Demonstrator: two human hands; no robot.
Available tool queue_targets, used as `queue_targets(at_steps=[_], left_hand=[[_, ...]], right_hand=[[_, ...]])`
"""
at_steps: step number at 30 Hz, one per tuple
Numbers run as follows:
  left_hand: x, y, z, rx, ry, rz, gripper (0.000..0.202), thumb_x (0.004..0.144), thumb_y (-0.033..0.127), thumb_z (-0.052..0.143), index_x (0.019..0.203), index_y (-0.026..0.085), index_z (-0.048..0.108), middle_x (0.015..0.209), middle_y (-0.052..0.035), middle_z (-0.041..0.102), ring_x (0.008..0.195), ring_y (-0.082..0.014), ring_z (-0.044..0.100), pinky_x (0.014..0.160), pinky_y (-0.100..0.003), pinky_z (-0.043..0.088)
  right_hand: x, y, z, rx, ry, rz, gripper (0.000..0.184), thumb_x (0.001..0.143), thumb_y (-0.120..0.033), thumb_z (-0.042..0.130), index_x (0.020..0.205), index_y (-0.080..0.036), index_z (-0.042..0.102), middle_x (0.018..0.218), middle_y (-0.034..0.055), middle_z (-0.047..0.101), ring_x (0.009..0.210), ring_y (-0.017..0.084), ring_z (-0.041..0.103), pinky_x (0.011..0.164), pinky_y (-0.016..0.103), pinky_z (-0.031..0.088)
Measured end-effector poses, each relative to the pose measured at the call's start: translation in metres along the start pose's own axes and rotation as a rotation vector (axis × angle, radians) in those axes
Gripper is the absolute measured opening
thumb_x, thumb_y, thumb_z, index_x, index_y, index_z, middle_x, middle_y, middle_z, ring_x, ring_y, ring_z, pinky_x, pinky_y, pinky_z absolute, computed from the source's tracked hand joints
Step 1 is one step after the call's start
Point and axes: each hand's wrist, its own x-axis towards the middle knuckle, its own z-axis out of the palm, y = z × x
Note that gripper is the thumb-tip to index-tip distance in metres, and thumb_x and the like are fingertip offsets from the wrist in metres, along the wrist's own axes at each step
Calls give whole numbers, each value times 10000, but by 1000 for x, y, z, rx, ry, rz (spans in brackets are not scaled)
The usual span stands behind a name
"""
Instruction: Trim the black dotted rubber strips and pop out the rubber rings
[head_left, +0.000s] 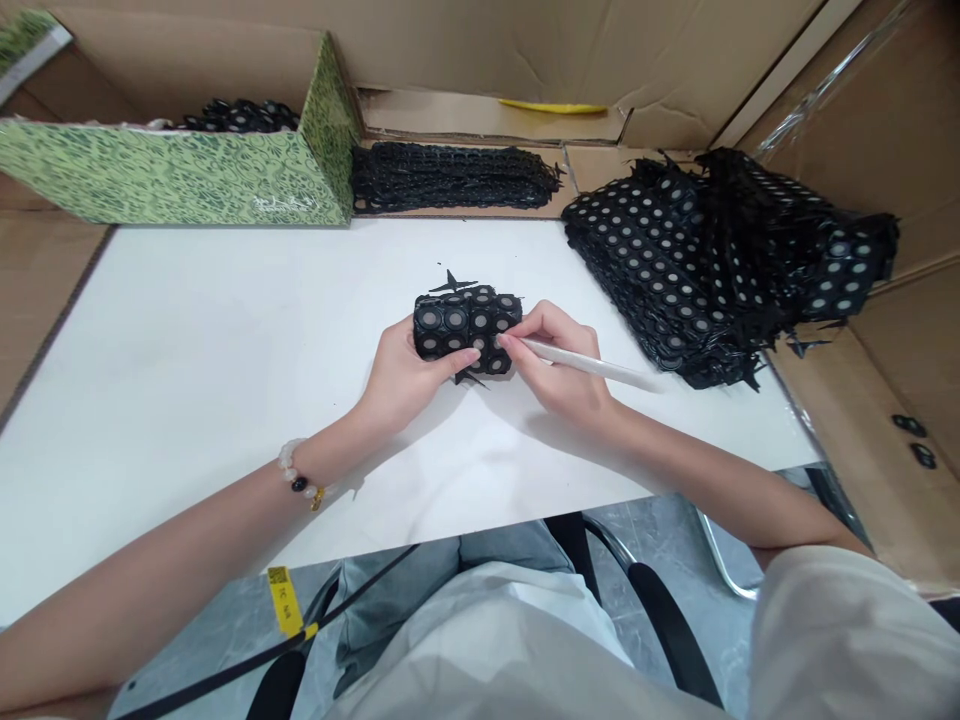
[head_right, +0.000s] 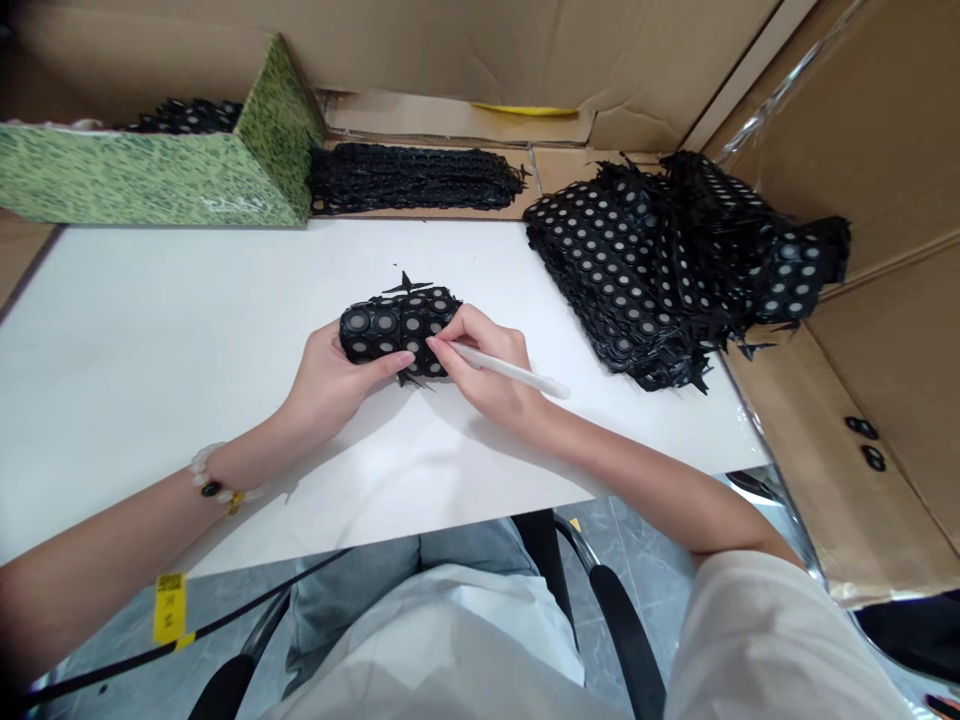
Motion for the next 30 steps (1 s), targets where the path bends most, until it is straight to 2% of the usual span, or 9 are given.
queue_targets(at_steps=[6, 10, 16, 22, 27, 30], left_hand=[[0, 0, 1, 19, -9, 10, 409, 676, 308, 888, 1030, 174, 733, 1095, -73, 786, 1043, -300, 716, 946, -406, 588], [0, -1, 2, 10, -9, -6, 414, 674, 308, 887, 1037, 176, 735, 1112, -76, 784, 1069, -299, 711, 980, -413, 575], [8, -6, -1, -150, 84, -66, 494, 642, 275, 910, 1082, 155, 718, 1146, -95, 772, 1079, -280, 707, 979, -418, 575], [7, 5, 1, -257, -76, -188, 523, 619, 273, 932, 1091, 157, 740, 1140, -111, 768, 1042, -298, 720, 937, -437, 592], [1, 9, 6, -287, -4, -214, 566, 578, 223, 942, 1098, 162, 728, 1160, -104, 763, 1087, -308, 705, 979, -442, 571], [0, 8, 7, -334, -4, -212, 564, 587, 193, 928, 1110, 161, 721, 1190, -111, 753, 1124, -315, 692, 1019, -461, 548]], right_hand=[[0, 1, 3, 11, 9, 20, 172, 889, -265, 695, 764, -221, 584, 651, -40, 643, 548, 112, 546, 516, 257, 419], [5, 4, 1, 78, -15, 61, 193, 873, -295, 721, 756, -218, 588, 671, -36, 651, 580, 117, 574, 525, 254, 435], [20, 10, -11, 323, -60, 166, 344, 839, -485, 769, 766, -223, 560, 758, -14, 687, 705, 155, 700, 641, 308, 608], [18, 6, -14, 363, -95, 210, 318, 835, -470, 784, 782, -237, 575, 832, 2, 739, 758, 184, 745, 703, 355, 653], [15, 1, -12, 400, -113, 239, 333, 816, -491, 795, 770, -247, 572, 859, 0, 745, 780, 200, 744, 753, 402, 656], [15, 1, -12, 411, -121, 242, 339, 815, -492, 794, 759, -245, 569, 851, 0, 738, 785, 203, 742, 738, 400, 649]])
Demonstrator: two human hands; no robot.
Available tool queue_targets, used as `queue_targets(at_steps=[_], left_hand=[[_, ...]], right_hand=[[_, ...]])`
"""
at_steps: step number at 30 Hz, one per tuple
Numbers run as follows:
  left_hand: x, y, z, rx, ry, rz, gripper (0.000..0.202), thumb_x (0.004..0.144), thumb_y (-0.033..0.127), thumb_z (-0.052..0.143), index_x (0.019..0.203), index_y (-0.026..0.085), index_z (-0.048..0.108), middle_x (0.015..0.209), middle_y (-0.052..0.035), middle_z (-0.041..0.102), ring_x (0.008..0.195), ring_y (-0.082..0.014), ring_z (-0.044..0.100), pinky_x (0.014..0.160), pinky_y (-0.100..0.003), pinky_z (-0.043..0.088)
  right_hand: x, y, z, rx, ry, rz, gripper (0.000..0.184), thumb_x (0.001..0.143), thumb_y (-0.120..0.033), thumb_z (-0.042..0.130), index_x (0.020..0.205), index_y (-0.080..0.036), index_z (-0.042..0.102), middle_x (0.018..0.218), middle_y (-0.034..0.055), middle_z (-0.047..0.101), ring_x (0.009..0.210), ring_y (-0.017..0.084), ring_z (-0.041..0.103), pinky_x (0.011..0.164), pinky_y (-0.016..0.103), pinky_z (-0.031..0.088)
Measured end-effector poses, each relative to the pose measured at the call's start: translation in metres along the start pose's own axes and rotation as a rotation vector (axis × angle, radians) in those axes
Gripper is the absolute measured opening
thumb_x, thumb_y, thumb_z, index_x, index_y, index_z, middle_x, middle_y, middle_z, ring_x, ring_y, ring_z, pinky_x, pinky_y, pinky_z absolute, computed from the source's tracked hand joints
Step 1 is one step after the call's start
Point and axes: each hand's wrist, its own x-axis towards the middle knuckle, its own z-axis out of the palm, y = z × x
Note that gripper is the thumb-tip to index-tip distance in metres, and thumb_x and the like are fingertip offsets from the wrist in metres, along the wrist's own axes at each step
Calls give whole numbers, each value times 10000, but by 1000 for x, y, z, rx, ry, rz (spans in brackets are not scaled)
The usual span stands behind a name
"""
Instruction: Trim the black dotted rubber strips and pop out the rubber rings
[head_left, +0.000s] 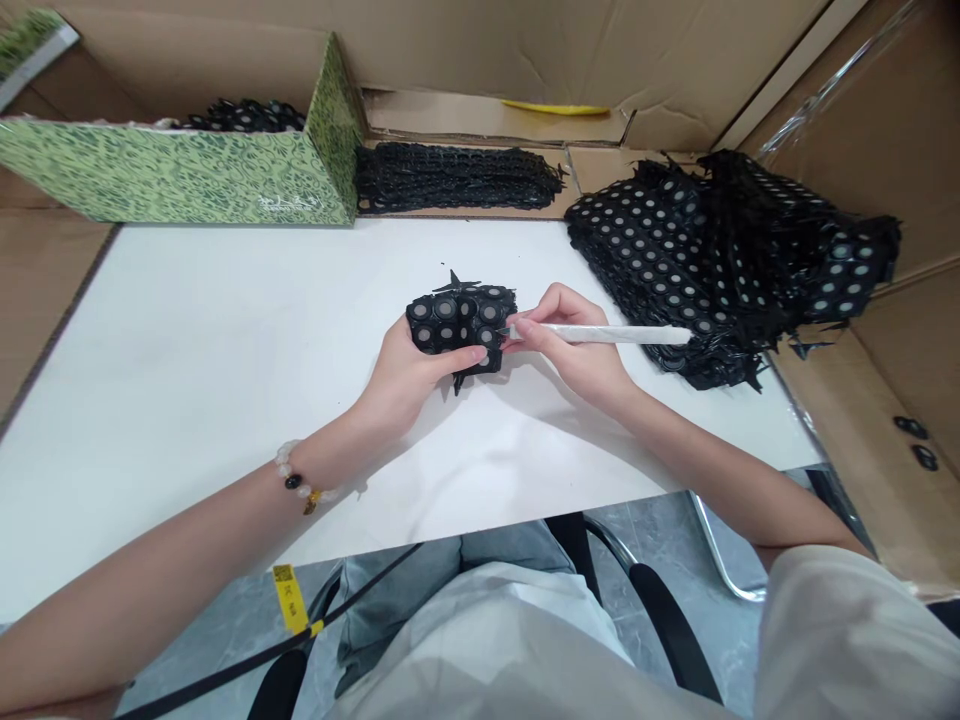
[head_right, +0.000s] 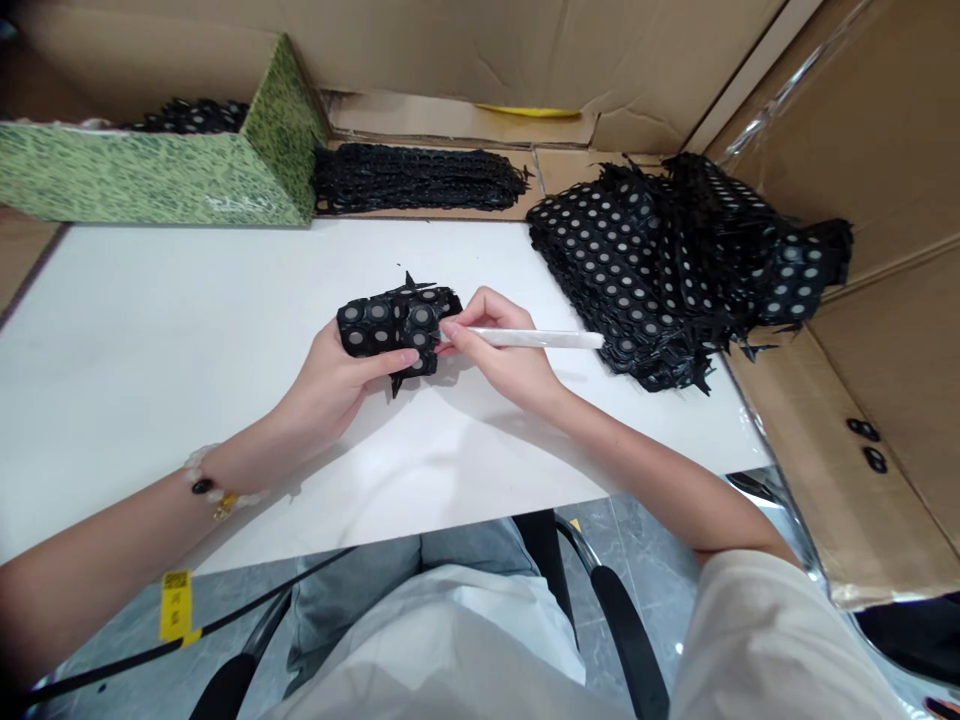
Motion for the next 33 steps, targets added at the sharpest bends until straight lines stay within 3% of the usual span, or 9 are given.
queue_targets(at_steps=[14, 22, 27, 30, 33], left_hand=[[2, -6, -2, -41, 10, -21, 528, 591, 213, 943, 1074, 172, 734, 1177, -113, 752, 1114, -320, 690, 1015, -480, 545], [-2, -6, 0, -44, -5, 9, 447, 619, 260, 946, 1021, 179, 767, 1128, -90, 768, 1089, -309, 702, 1008, -478, 563], [-4, -10, 1, 11, -28, 27, 476, 630, 274, 941, 1060, 177, 759, 1119, -86, 772, 1071, -301, 708, 1000, -474, 569], [-3, -8, 0, 22, -32, 51, 534, 638, 277, 936, 1126, 182, 741, 1191, -98, 756, 1143, -313, 689, 1032, -475, 555], [1, -2, -2, 38, -119, 19, 576, 652, 281, 930, 1184, 183, 733, 1226, -122, 745, 1168, -338, 684, 1032, -491, 553]], right_hand=[[-3, 0, 2, -8, -24, 3, 313, 838, -470, 776, 758, -244, 574, 841, 6, 730, 822, 208, 738, 724, 388, 642], [-11, 2, 8, -207, 24, -122, 229, 900, -401, 718, 810, -246, 576, 866, -1, 755, 805, 192, 740, 697, 341, 591], [-13, 8, 9, -319, 48, -152, 197, 928, -353, 684, 801, -238, 586, 780, -14, 721, 723, 174, 704, 619, 313, 533], [-10, 9, 7, -263, 54, -147, 209, 918, -366, 698, 799, -239, 583, 798, -13, 732, 758, 179, 721, 665, 325, 567], [-3, 7, 4, -140, 93, -117, 268, 883, -438, 734, 789, -246, 573, 816, -13, 737, 776, 184, 736, 726, 357, 619]])
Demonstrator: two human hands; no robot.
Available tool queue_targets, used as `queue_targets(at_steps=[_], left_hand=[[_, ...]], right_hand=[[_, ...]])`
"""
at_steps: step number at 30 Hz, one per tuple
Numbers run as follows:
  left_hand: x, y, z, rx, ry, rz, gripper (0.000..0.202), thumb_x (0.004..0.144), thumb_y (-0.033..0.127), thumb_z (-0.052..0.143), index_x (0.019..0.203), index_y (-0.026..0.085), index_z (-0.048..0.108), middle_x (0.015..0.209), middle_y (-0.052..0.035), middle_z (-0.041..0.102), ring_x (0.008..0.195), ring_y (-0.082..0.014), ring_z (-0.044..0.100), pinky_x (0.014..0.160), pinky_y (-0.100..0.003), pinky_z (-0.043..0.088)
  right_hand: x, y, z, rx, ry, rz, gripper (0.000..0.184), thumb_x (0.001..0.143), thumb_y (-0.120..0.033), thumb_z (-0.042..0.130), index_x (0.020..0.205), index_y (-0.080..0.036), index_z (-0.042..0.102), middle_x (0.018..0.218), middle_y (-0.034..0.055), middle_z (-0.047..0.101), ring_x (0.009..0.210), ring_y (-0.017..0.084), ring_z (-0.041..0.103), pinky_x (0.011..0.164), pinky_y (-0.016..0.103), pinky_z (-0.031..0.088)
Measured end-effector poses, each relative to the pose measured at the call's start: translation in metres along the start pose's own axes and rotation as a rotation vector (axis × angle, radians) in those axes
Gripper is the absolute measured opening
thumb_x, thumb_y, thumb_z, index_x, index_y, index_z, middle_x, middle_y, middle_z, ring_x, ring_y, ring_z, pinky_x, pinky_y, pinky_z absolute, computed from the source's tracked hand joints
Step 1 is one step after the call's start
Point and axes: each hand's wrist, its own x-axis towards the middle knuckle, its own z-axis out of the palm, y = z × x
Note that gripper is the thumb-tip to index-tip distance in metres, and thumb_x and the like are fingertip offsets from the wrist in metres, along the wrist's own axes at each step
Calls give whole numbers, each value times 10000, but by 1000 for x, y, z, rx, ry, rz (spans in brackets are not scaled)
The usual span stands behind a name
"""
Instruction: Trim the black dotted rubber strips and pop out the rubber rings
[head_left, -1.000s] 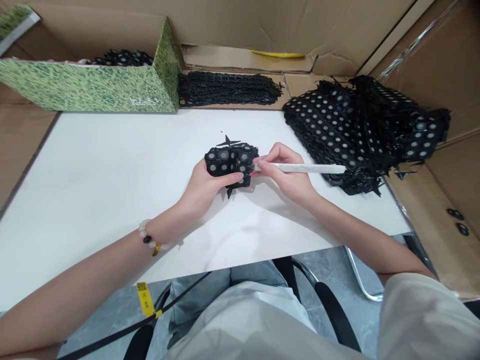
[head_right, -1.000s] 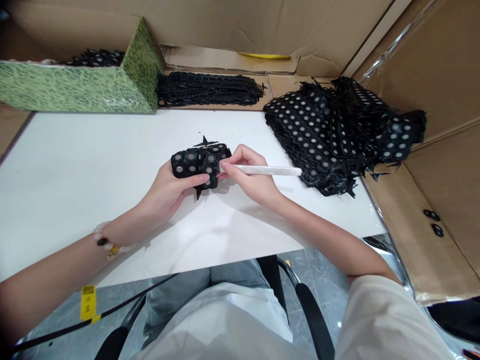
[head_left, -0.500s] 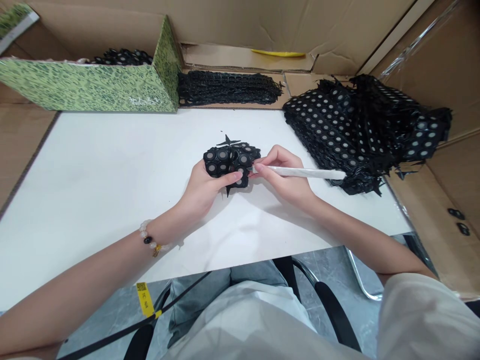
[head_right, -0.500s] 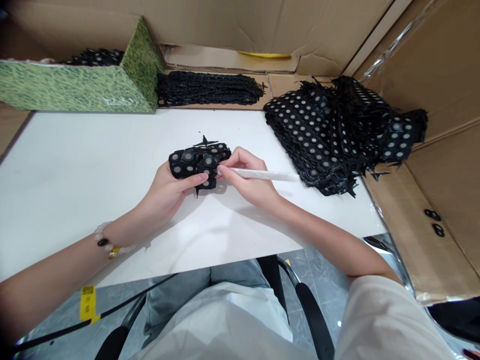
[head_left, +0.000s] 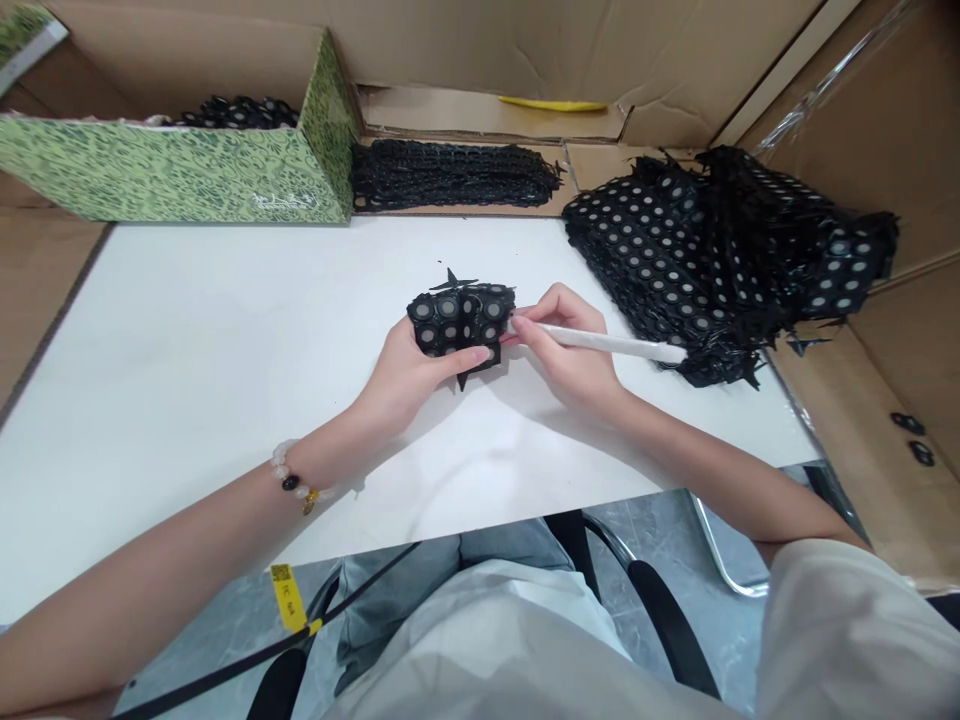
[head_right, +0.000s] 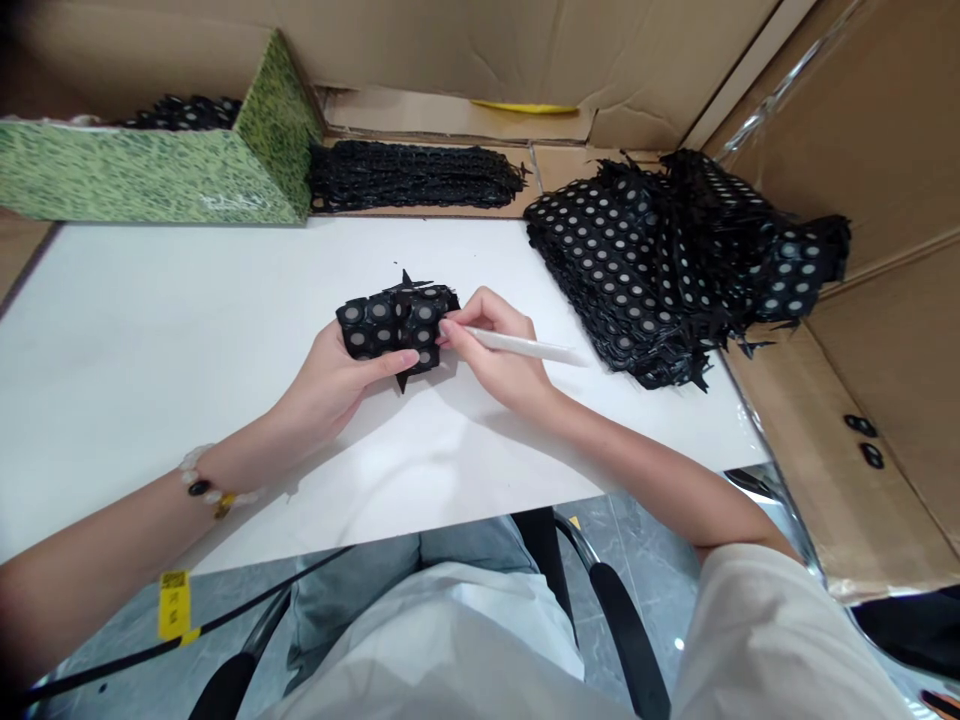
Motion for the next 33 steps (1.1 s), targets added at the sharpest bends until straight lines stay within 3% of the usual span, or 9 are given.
queue_targets(at_steps=[2, 5, 13, 22, 33], left_hand=[[2, 3, -1, 17, -63, -26, 605, 637, 272, 937, 1201, 183, 735, 1232, -129, 744, 1164, -351, 684, 1028, -498, 553], [2, 6, 0, 4, -63, -28, 590, 626, 246, 937, 1182, 194, 747, 1258, -114, 738, 1201, -352, 665, 1053, -489, 544], [1, 7, 1, -92, 32, -63, 514, 628, 131, 887, 1121, 175, 747, 1168, -114, 759, 1133, -316, 697, 1030, -466, 555], [0, 7, 2, -104, -52, -66, 533, 665, 205, 905, 1172, 178, 744, 1247, -116, 742, 1199, -323, 669, 1084, -475, 517], [-2, 7, 2, -70, 47, -81, 493, 664, 222, 906, 1134, 185, 763, 1253, -108, 742, 1213, -329, 661, 1054, -473, 543]], right_hand=[[4, -3, -2, 59, 33, 34, 331, 840, -511, 762, 774, -250, 570, 799, -13, 729, 757, 188, 733, 742, 381, 643], [8, -7, -5, 104, 36, 88, 398, 776, -580, 798, 753, -255, 570, 784, -9, 725, 749, 198, 729, 764, 410, 662], [6, -7, -5, 233, -86, 259, 398, 760, -521, 825, 744, -240, 544, 853, -8, 750, 728, 178, 738, 780, 416, 677], [6, -8, -5, 165, -126, 238, 349, 787, -470, 815, 732, -228, 569, 753, -18, 701, 730, 171, 734, 755, 374, 669], [4, -5, -4, 181, -156, 244, 340, 779, -479, 819, 743, -233, 587, 786, -8, 736, 735, 184, 746, 733, 374, 651]])
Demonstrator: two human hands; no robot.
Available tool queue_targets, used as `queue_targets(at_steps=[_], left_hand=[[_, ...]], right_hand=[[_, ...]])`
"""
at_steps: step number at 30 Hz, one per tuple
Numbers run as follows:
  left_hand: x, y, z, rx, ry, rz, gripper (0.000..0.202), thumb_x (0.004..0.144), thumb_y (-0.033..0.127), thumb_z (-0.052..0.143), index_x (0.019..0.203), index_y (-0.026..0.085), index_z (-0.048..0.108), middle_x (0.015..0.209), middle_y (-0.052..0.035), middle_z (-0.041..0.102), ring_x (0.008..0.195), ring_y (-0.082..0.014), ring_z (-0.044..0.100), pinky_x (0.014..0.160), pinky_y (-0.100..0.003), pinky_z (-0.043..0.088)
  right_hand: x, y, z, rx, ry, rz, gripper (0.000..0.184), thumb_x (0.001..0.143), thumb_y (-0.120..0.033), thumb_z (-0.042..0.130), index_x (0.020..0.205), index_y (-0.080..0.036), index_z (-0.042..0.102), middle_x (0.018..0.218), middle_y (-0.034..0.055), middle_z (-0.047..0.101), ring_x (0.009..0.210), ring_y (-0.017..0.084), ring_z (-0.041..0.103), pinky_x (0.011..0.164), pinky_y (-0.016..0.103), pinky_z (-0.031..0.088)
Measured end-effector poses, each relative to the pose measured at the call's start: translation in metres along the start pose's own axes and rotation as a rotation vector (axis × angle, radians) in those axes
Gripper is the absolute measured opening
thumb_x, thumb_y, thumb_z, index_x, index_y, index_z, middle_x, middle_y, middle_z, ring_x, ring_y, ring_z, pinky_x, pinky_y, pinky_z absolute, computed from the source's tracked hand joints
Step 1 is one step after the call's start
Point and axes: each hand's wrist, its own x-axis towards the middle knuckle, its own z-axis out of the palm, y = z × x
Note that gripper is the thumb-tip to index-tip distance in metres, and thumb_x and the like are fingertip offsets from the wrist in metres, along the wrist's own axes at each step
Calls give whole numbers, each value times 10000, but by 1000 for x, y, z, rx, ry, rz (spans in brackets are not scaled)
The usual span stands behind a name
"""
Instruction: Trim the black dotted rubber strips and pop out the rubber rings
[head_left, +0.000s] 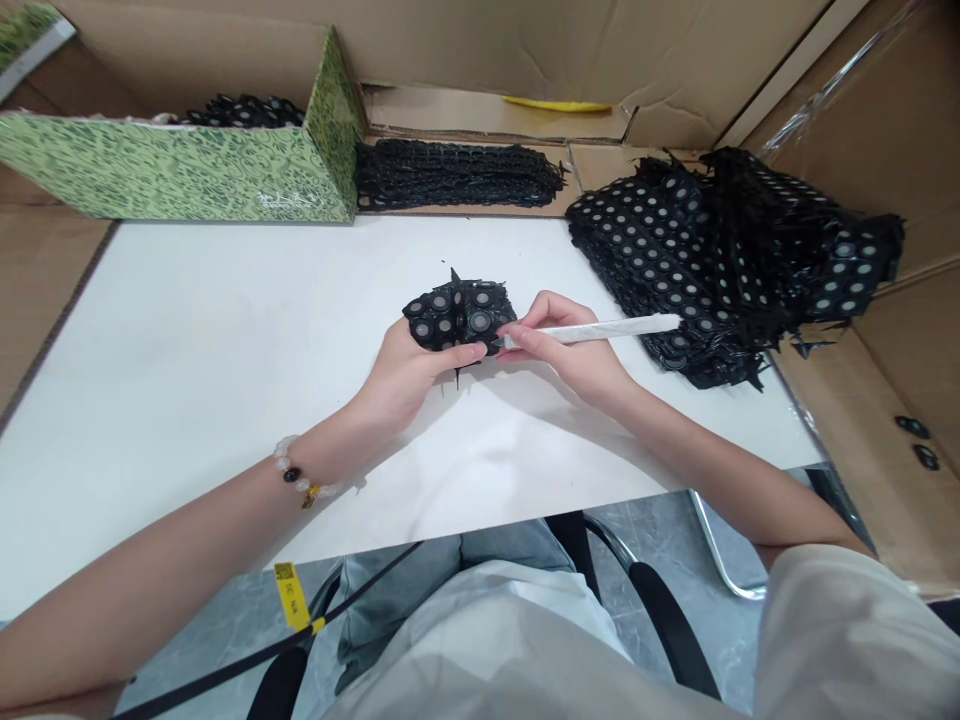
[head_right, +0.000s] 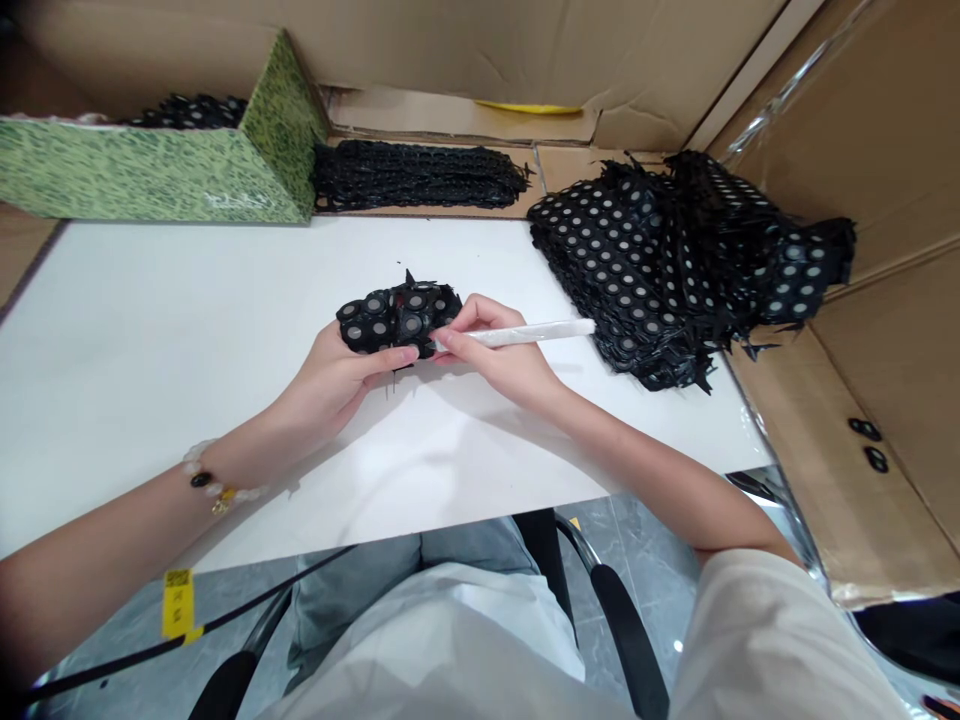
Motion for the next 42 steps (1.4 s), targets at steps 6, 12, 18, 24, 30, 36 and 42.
queue_targets(at_steps=[6, 12, 18, 24, 30, 36, 42], left_hand=[[3, -3, -3, 41, -41, 25, 492, 683, 239, 898, 1153, 189, 761, 1260, -107, 739, 1228, -337, 651, 1075, -506, 530], [3, -4, -4, 52, -57, 96, 467, 691, 234, 900, 1136, 193, 763, 1264, -91, 739, 1241, -320, 645, 1127, -486, 494], [2, -8, -3, 61, -51, 113, 438, 704, 247, 902, 1120, 209, 770, 1247, -81, 745, 1213, -304, 662, 1120, -455, 496], [1, -8, -2, 79, -55, 102, 485, 683, 264, 916, 1139, 205, 762, 1256, -91, 741, 1211, -310, 661, 1083, -441, 518], [6, -1, -6, 17, -80, 63, 513, 707, 265, 899, 1190, 186, 747, 1304, -118, 719, 1267, -337, 634, 1107, -479, 503], [9, -5, -9, 114, 6, 98, 529, 635, 289, 941, 1126, 187, 774, 1250, -105, 742, 1222, -349, 650, 1095, -487, 506], [5, -5, -7, 231, 57, 163, 467, 642, 332, 937, 1060, 182, 791, 1152, -95, 772, 1110, -341, 691, 1022, -470, 547]], right_hand=[[-4, -3, 5, -115, 30, -81, 342, 818, -486, 781, 727, -241, 562, 778, -3, 733, 748, 199, 743, 703, 372, 616], [-12, 4, 9, -271, 91, -258, 211, 903, -388, 708, 799, -239, 599, 926, 15, 770, 843, 193, 732, 754, 358, 593], [-16, 10, 14, -383, 122, -339, 176, 943, -387, 652, 847, -249, 600, 955, 17, 765, 902, 199, 721, 768, 348, 580], [-10, 12, 11, -377, 139, -292, 217, 925, -404, 669, 803, -244, 587, 884, 12, 749, 807, 193, 698, 717, 347, 560], [1, 0, -5, -108, 183, -187, 305, 848, -451, 750, 740, -246, 551, 864, 5, 753, 843, 195, 721, 779, 373, 614], [5, -2, -8, -9, 56, -46, 348, 807, -466, 779, 728, -225, 541, 1067, 37, 761, 1049, 217, 705, 868, 408, 624], [7, 5, -5, 33, 97, 3, 359, 761, -463, 820, 715, -218, 561, 989, 32, 702, 1014, 203, 680, 862, 392, 632]])
